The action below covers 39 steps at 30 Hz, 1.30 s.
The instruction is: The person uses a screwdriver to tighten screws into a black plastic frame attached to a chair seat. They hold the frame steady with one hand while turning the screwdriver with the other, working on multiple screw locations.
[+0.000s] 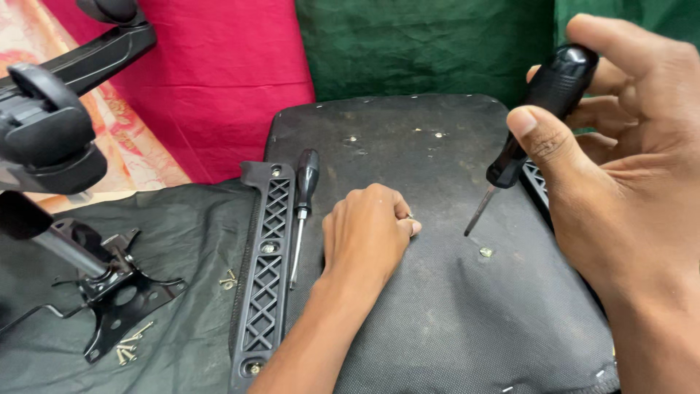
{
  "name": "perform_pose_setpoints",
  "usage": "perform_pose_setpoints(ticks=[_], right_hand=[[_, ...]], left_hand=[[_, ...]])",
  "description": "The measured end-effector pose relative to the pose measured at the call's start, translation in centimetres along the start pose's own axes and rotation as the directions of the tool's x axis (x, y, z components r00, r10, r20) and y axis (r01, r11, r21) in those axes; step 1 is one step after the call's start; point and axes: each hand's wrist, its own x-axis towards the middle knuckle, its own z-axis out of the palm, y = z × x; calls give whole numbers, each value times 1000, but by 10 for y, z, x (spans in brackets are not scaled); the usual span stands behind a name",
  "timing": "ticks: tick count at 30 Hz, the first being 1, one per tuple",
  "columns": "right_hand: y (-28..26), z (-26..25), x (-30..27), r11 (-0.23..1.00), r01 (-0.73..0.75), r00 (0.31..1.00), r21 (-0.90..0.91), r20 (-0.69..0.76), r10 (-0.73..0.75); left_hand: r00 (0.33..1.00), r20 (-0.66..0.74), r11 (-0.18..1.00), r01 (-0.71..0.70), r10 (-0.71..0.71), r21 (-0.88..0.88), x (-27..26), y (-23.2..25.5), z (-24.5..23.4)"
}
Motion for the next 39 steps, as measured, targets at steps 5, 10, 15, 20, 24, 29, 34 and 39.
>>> perform_pose_setpoints(ticks=[5,10,15,20,24,29,34,39], right_hand=[[1,-14,-6,996,-81,997,-35,-15,81],[2,-20,-15,986,-165,985,23,-46,166],[4,-22,-23,981,-176,982,85,-62,181],[2,-20,-22,972,-169,977,166,-106,188],[5,-17,-22,965,-212,968,156,-100,229],[7,-14,-19,976,-184,980,120,-52,192],[11,-17,-20,955,-230,966,189,-73,247],[7,-18,-18,999,-45,996,-27,-77,43]], left_hand=[[997,-23,997,75,-75,-2,0,0,11],[995,-90,998,51,-49,20,-17,5,18],[986,-74,985,-156,151,-72,-39,23,39],[994,1,972,-110,112,-206,-37,31,52],[995,-16,966,-97,96,-239,-37,28,58],[994,8,955,-104,111,-279,-43,29,58],[987,-2,957,-157,162,-243,-42,32,57],[987,10,962,-153,160,-225,-41,32,56]])
